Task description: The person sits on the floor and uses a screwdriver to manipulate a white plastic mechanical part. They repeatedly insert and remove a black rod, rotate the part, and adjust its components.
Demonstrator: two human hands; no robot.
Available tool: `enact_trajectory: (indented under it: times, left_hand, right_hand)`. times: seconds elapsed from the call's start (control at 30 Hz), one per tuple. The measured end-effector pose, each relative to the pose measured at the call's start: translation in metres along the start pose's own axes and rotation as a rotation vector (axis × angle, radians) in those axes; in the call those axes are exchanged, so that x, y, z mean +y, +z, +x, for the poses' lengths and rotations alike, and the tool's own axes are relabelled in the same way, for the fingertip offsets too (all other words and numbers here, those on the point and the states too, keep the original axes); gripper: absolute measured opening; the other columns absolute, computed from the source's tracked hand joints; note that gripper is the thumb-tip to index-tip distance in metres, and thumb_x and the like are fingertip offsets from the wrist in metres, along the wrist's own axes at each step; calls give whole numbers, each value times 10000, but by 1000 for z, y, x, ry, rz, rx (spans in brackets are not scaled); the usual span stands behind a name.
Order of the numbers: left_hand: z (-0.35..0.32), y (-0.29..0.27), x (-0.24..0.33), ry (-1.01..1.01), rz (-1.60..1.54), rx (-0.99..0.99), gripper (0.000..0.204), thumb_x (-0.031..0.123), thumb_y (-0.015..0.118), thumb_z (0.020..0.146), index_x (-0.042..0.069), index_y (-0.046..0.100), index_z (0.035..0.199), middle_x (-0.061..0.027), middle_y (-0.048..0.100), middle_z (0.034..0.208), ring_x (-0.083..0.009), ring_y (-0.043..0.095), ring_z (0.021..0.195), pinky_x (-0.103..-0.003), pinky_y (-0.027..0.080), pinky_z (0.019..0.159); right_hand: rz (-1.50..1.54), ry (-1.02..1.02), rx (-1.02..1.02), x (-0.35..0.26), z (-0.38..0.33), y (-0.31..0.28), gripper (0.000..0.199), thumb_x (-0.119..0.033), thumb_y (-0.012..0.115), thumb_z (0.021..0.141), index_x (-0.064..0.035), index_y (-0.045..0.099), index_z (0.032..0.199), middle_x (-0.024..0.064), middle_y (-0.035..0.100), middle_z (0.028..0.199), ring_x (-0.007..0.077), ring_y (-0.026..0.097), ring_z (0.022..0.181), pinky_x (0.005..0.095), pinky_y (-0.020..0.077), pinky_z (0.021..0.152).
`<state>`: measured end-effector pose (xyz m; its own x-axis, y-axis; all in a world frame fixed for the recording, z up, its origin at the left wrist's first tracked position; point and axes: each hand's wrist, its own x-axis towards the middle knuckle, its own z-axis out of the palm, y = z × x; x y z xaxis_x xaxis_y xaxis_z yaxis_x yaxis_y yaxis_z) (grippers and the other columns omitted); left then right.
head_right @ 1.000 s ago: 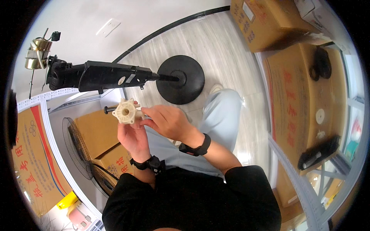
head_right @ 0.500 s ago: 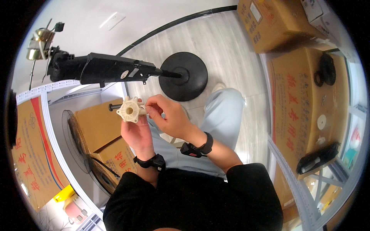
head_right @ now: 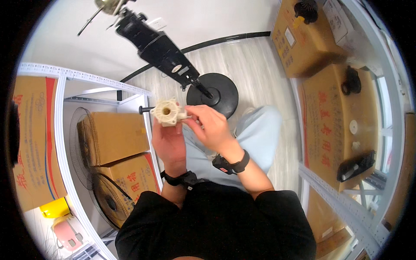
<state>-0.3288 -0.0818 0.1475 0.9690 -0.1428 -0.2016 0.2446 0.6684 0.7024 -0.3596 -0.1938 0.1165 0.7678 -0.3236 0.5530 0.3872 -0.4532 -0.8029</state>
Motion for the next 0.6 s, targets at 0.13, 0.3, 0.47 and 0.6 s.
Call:
enact_trajectory:
  times: [0.13,0.3,0.47,0.6]
  left_hand:
    - [-8,-1,12,46,7,-62,349,132,464,957,-37,472,1262,-61,607,992,-77,489,668,-208,382,575]
    - [-13,-19,22,-43,-108,-140,394,154,454,957,-38,446,1301,-115,591,1116,-125,554,822,-238,418,629]
    - [-13,-32,27,-18,-176,-113,327,122,438,981,-8,483,1278,-52,603,1028,-71,493,705,-221,399,592]
    - [-11,-36,30,12,-181,-98,327,119,438,982,-1,479,1284,-41,603,1049,-51,495,776,-213,389,598]
  right_hand:
    - [-121,40,-74,-10,-10,4,211,-55,675,823,-27,616,1024,82,638,760,175,595,586,271,486,547]
    - [332,493,-232,-25,-20,13,177,-152,500,980,-7,593,938,22,608,684,75,570,601,222,454,534]
    - [364,462,-133,-33,-24,25,118,-73,588,917,-1,583,1010,30,616,793,87,582,680,224,475,601]
    - [73,183,-128,-38,-19,27,306,30,701,792,-4,591,1076,45,632,845,99,595,701,233,492,651]
